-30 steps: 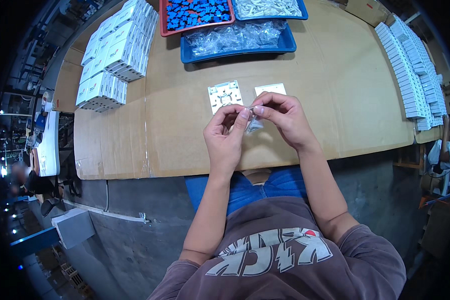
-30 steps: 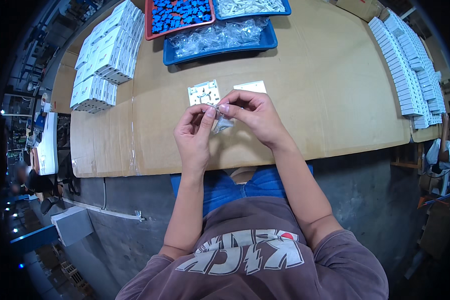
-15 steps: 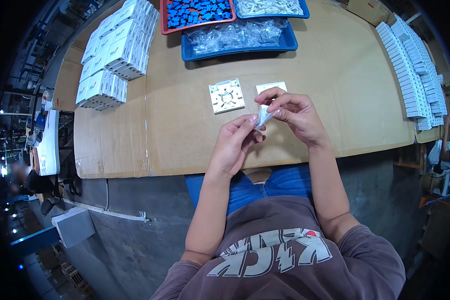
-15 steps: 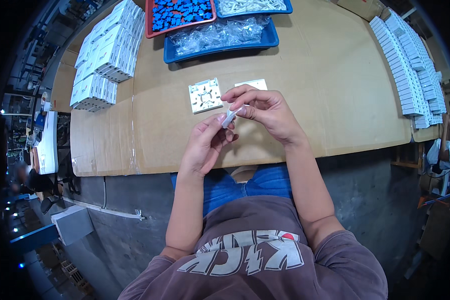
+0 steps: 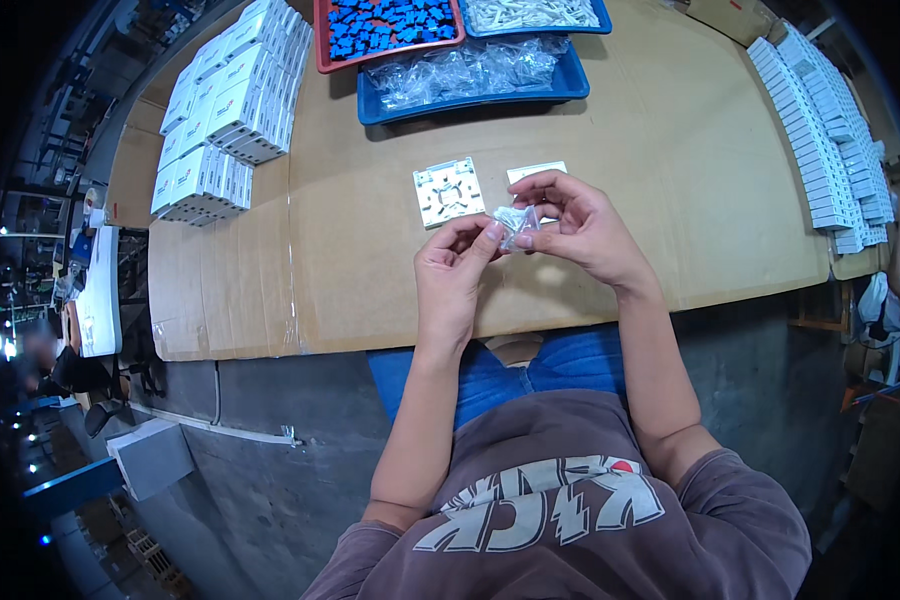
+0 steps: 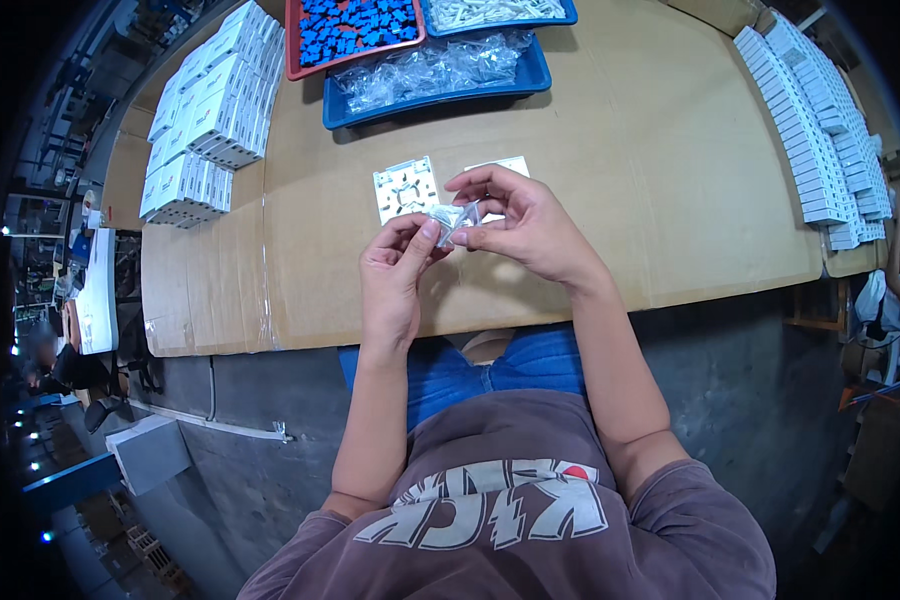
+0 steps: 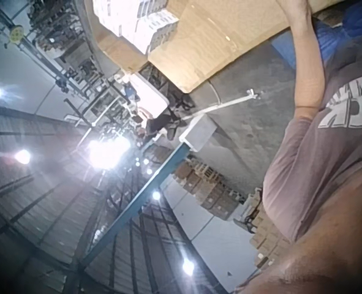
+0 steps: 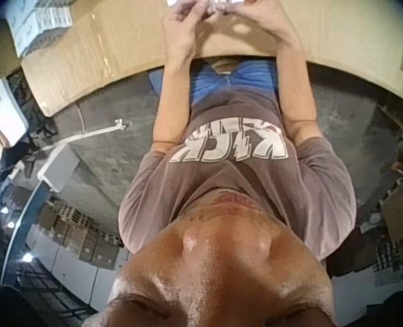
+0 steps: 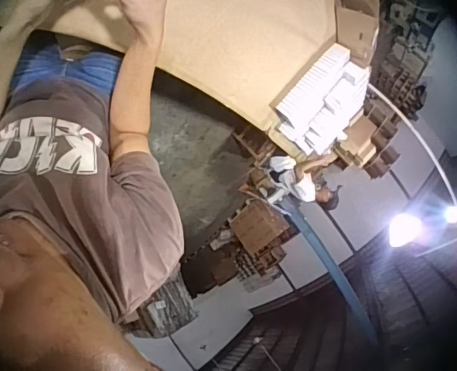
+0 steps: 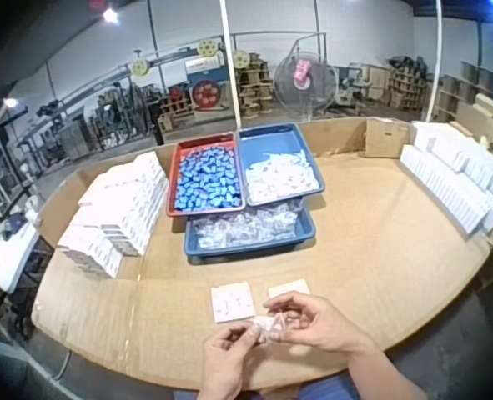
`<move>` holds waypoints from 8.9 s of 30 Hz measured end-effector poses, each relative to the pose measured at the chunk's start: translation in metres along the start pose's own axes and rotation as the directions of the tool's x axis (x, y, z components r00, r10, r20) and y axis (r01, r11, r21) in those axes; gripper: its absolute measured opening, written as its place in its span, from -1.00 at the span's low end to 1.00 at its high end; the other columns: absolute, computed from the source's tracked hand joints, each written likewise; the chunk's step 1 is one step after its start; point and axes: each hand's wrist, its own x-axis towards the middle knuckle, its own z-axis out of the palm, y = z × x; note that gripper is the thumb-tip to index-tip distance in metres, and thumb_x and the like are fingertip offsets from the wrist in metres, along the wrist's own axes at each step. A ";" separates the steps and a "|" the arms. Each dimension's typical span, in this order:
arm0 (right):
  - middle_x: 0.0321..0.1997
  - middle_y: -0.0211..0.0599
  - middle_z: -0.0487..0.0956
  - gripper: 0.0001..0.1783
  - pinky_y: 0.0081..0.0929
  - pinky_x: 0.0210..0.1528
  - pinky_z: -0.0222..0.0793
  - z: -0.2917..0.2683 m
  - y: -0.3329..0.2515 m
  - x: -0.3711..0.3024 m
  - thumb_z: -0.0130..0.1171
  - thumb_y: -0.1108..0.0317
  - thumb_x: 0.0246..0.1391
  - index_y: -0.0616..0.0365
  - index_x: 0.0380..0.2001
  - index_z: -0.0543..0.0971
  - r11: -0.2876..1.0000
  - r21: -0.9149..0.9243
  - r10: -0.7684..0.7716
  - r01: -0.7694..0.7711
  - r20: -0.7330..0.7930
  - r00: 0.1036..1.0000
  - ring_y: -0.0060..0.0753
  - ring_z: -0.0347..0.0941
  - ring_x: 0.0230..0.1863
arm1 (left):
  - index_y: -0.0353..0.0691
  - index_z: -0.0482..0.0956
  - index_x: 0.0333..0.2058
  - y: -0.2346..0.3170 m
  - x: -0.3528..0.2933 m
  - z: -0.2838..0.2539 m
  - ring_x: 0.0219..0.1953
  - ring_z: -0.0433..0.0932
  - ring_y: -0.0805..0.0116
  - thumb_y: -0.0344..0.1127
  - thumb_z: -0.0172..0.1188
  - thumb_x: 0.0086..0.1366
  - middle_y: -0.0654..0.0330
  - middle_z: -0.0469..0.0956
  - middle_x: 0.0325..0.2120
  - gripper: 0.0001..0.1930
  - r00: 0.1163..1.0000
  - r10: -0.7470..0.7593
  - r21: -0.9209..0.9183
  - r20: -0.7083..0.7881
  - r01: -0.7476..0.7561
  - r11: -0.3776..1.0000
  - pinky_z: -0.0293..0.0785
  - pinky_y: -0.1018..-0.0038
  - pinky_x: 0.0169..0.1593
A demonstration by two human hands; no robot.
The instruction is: Assemble product pieces from individual sorting trays, fit components into placeholders, and fold cardboard boxes to complete final packaged goods.
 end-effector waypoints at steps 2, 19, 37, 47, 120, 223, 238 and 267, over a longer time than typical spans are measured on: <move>-0.02 -0.37 0.58 -0.50 -0.63 0.02 0.53 0.000 0.003 0.000 0.44 0.59 0.09 0.29 0.11 0.55 0.998 0.050 0.046 -0.047 0.011 0.999 -0.65 0.49 -0.08 | -0.34 0.63 -0.11 0.004 -0.002 0.003 -0.28 0.60 0.55 -0.43 0.34 0.40 0.24 0.66 -0.26 -0.84 1.000 -0.003 -0.034 0.007 0.003 0.999 0.55 0.58 -0.15; -0.22 -0.41 0.58 -0.63 -0.64 -0.16 0.55 0.010 0.018 0.008 0.36 0.52 0.20 0.28 0.06 0.56 0.996 0.081 0.051 -0.042 -0.115 0.992 -0.69 0.55 -0.24 | -0.29 0.60 0.06 0.010 -0.002 -0.008 -0.29 0.51 0.63 -0.52 0.33 0.34 0.34 0.58 -0.26 -0.68 0.977 0.183 0.422 0.106 -0.211 0.882 0.46 0.62 -0.15; -0.11 -0.34 0.70 -0.71 -0.59 -0.11 0.56 0.015 0.048 0.021 0.29 0.55 0.27 0.32 0.05 0.67 0.992 -0.099 0.057 -0.075 -0.172 0.983 -0.61 0.59 -0.16 | -0.35 0.71 -0.08 0.000 0.017 -0.049 -0.31 0.56 0.54 -0.47 0.32 0.36 0.23 0.68 -0.24 -0.81 0.983 0.185 0.573 -0.016 -0.143 0.807 0.50 0.57 -0.17; -0.25 -0.18 0.65 -0.82 -0.30 -0.11 0.53 0.012 0.073 0.079 0.30 0.46 0.16 0.24 -0.17 0.72 0.503 -0.795 -0.549 0.338 0.008 0.836 -0.08 0.63 -0.23 | -0.22 0.75 -0.15 0.018 0.073 -0.074 -0.36 0.63 0.28 -0.35 0.36 0.29 0.13 0.70 -0.29 -0.82 0.887 0.375 0.815 0.269 -0.417 0.402 0.48 0.37 -0.13; -0.19 -0.01 0.73 -0.70 -0.08 -0.06 0.55 -0.054 -0.043 0.292 0.19 0.21 0.24 0.11 -0.09 0.71 0.401 -0.906 -0.403 0.137 -0.040 0.914 0.09 0.67 -0.16 | -0.32 0.31 0.35 0.010 0.078 -0.100 0.31 0.36 -0.06 0.06 0.48 0.03 -0.07 0.41 0.24 -0.02 0.826 0.363 0.883 0.430 -0.470 0.022 0.19 0.06 0.36; 0.52 -0.09 0.31 -0.42 -0.02 0.54 0.10 -0.058 0.021 0.015 0.39 0.31 0.12 -0.03 0.25 0.60 0.244 -0.968 0.004 0.057 0.059 0.998 0.07 0.18 0.52 | -0.21 0.30 0.39 0.000 0.015 -0.088 0.30 0.36 -0.11 -0.09 0.54 0.00 -0.10 0.40 0.23 -0.03 0.860 0.400 0.851 0.317 -0.444 0.281 0.31 0.11 0.37; -0.14 -0.01 0.66 -0.66 -0.27 -0.04 0.49 -0.071 0.026 0.006 0.19 0.18 0.36 0.29 -0.08 0.65 0.572 -0.800 -0.095 -0.180 -0.282 0.955 -0.04 0.61 -0.15 | -0.29 0.15 0.44 -0.019 -0.004 -0.071 0.33 0.33 0.02 -0.38 0.49 0.07 -0.05 0.28 0.24 -0.02 0.864 0.479 0.721 0.157 -0.431 0.542 0.22 0.14 0.45; 0.28 0.14 0.53 -0.16 -0.10 0.31 0.44 0.011 0.004 -0.007 -0.25 -0.23 0.41 0.26 0.43 0.30 0.844 0.535 0.035 -0.031 0.002 0.999 -0.07 0.55 0.21 | -0.29 0.32 0.35 0.007 -0.037 -0.003 0.16 0.60 -0.13 0.30 -0.29 0.56 -0.11 0.51 0.21 -0.23 0.887 -0.395 -0.511 0.240 0.461 0.725 0.60 -0.13 0.16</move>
